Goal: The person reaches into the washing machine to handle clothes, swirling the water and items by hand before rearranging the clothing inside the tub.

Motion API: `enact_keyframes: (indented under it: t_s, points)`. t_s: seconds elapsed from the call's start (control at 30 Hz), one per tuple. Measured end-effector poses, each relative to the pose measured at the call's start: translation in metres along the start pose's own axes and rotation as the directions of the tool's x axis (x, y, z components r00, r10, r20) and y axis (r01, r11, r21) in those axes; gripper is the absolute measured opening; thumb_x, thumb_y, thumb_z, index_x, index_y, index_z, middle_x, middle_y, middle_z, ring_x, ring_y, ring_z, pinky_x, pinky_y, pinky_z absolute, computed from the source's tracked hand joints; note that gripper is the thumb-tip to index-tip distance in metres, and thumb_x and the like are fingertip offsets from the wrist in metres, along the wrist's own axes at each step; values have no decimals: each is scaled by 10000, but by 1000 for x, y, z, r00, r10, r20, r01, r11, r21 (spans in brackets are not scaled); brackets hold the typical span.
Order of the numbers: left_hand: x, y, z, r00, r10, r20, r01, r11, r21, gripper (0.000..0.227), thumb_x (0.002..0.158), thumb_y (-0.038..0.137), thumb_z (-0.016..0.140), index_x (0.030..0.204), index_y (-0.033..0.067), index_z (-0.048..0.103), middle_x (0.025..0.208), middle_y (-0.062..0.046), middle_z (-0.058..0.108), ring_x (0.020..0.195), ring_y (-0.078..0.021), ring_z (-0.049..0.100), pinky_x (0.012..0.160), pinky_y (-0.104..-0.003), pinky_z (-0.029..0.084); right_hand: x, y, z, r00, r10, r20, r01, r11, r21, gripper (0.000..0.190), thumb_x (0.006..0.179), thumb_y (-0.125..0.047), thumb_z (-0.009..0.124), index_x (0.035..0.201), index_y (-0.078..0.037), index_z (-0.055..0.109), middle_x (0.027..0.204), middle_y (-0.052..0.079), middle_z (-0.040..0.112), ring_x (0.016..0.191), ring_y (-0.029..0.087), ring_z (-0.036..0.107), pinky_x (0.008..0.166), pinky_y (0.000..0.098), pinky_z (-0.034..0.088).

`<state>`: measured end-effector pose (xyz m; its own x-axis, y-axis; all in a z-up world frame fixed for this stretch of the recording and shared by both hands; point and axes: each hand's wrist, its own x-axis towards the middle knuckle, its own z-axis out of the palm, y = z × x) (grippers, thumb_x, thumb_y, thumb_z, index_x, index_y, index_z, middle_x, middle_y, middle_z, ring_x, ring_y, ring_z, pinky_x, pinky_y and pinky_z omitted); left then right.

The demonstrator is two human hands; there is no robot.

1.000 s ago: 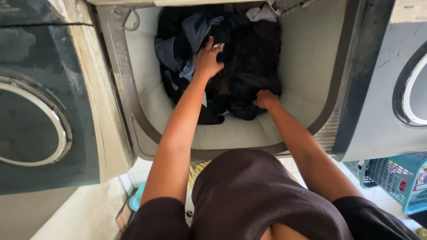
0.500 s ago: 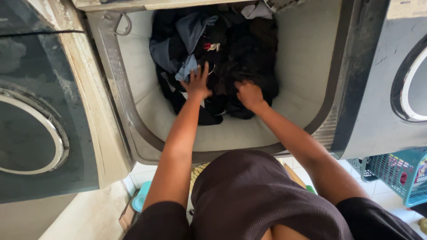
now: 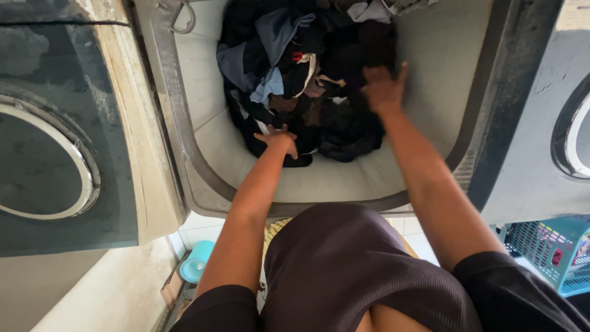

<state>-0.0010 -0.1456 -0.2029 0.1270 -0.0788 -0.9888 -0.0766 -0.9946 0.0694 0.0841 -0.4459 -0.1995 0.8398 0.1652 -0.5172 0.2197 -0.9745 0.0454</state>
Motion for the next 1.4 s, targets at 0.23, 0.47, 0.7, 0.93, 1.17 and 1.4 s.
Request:
enact_keyframes:
  t_s: [0.23, 0.47, 0.7, 0.93, 1.17, 1.4]
  points:
    - [13, 6, 14, 998, -18, -63, 20, 999, 30, 948, 732, 492, 880, 1560, 300, 458, 1625, -17, 421, 1491, -363, 360, 1057, -708, 446, 9, -18, 58, 989, 127, 69, -135, 983, 128, 925, 875, -497, 657, 1612, -141, 228, 1669, 59, 250, 1520, 306, 141, 1117, 768, 21]
    - [-2, 5, -1, 999, 33, 32, -30, 995, -93, 924, 751, 554, 851, 1561, 385, 439, 1678, -15, 313, 1567, -378, 185, 1127, -800, 257, -93, -112, 64, 707, -126, 696, 296, 947, -129, 453, 982, -355, 541, 1408, -306, 689, 1589, 14, 535, 1612, 311, 282, 1259, 865, 85]
    - [-36, 21, 2, 998, 59, 35, -62, 994, 89, 946, 765, 612, 796, 1584, 427, 361, 1751, 64, 10, 1596, -405, -95, 1110, -868, 72, -73, -135, 106, 692, -224, 686, 240, 968, 74, 520, 935, -511, 646, 1379, -244, 693, 1514, 92, 617, 1441, 335, 494, 1119, 741, 326]
    - [-22, 36, 4, 979, 204, -7, -203, 977, 59, 970, 735, 593, 803, 1583, 456, 353, 1753, 55, 13, 1602, -363, -106, 1103, -878, -4, -60, -63, 128, 833, -189, 520, 277, 956, -97, 569, 891, -401, 654, 1448, -370, 542, 1618, -65, 380, 1532, 262, 260, 1050, 815, 289]
    - [-9, 43, 17, 929, 258, 265, -209, 957, -200, 1023, 730, 553, 803, 1612, 446, 294, 1744, 9, 137, 1584, -421, 134, 1056, -913, 132, -37, -21, 101, 913, 72, 401, -165, 965, 202, 550, 912, -393, 699, 1426, -222, 602, 1495, 86, 587, 1401, 323, 533, 1155, 546, 420]
    - [9, 29, 30, 923, 126, 364, -68, 983, -168, 992, 768, 492, 803, 1606, 486, 271, 1743, -3, 123, 1588, -407, 125, 1077, -916, 128, -46, -46, 128, 823, -330, 461, 286, 944, 165, 667, 845, -482, 735, 1410, -158, 585, 1505, 193, 517, 1389, 422, 463, 1133, 465, 403]
